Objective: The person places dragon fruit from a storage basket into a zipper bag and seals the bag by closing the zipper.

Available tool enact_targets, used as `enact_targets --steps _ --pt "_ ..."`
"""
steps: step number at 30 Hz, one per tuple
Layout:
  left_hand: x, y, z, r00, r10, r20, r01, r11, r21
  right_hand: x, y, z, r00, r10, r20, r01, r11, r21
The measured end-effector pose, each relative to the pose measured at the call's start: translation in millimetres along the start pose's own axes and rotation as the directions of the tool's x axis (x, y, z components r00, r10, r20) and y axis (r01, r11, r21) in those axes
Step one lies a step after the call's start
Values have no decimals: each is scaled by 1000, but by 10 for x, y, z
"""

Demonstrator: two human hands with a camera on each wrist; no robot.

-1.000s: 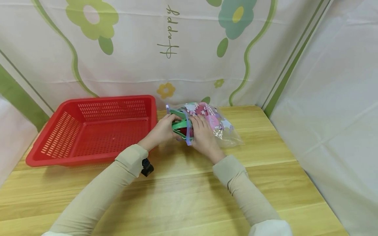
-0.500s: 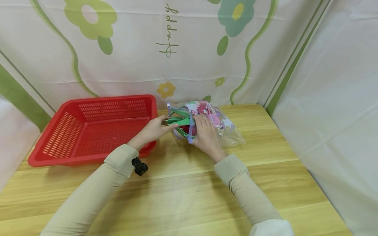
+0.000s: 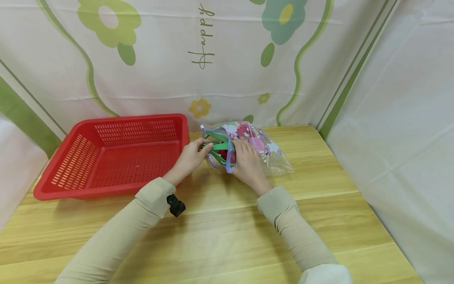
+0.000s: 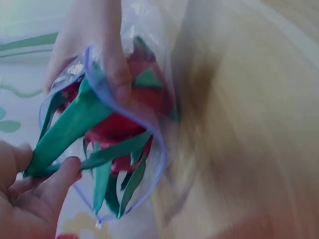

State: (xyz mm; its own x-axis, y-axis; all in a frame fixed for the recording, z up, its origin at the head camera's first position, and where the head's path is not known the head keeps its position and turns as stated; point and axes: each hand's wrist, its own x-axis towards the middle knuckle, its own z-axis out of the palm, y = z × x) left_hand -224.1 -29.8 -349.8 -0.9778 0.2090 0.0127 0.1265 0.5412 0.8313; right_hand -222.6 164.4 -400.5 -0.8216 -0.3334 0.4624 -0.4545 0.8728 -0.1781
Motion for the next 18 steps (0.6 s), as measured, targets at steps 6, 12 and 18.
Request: enact_targets --steps 6,12,18 --pt "-42 23 106 992 40 -118 -42 999 -17 -17 10 -11 1000 1 7 -2 1000 20" --pt "-42 -10 177 980 91 -174 -93 996 -3 -23 16 -8 1000 -12 -8 12 999 34" --pt "-33 -21 198 981 107 -163 -112 994 -18 -29 12 -21 999 -25 -19 26 999 40"
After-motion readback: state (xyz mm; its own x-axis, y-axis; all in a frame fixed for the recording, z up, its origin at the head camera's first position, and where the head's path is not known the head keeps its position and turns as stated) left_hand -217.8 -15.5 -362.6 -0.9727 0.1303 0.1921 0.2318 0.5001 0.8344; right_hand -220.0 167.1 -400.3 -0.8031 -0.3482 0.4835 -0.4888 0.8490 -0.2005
